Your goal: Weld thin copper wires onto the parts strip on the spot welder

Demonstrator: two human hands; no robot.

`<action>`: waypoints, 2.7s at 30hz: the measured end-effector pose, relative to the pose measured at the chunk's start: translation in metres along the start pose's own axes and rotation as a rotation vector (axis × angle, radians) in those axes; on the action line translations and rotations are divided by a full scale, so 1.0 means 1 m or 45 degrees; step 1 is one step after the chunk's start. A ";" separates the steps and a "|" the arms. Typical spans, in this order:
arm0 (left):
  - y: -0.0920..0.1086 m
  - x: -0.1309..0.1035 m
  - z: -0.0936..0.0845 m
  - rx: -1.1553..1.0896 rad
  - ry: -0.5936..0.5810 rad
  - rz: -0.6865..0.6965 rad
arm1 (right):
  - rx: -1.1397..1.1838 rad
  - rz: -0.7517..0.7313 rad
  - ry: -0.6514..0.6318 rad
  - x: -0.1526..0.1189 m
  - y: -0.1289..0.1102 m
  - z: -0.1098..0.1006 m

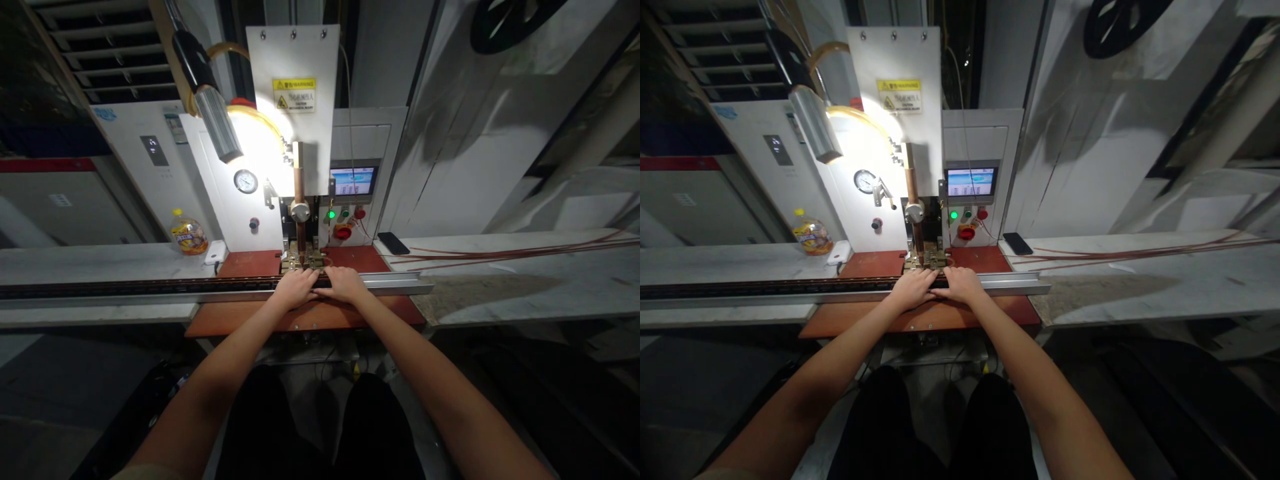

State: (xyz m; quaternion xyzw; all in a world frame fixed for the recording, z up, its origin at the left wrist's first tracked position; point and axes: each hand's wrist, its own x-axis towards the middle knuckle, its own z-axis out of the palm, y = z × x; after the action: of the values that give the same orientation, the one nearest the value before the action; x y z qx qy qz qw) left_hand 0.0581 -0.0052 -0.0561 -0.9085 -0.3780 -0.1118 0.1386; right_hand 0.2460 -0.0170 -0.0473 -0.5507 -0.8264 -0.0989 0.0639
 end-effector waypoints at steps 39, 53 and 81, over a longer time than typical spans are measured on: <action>-0.045 -0.050 -0.015 0.069 -0.038 -0.078 | -0.014 -0.040 0.017 0.002 -0.018 0.005; -0.032 -0.030 -0.014 0.008 -0.080 -0.139 | 0.019 -0.054 0.000 0.006 -0.024 0.000; -0.045 -0.042 -0.009 -0.001 -0.120 -0.220 | 0.061 -0.009 0.003 0.003 -0.036 0.001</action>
State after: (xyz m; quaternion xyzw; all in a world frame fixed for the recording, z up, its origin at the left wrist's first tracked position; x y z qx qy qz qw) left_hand -0.0035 -0.0056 -0.0528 -0.8768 -0.4610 -0.0806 0.1103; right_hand 0.2113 -0.0278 -0.0511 -0.5458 -0.8304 -0.0800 0.0779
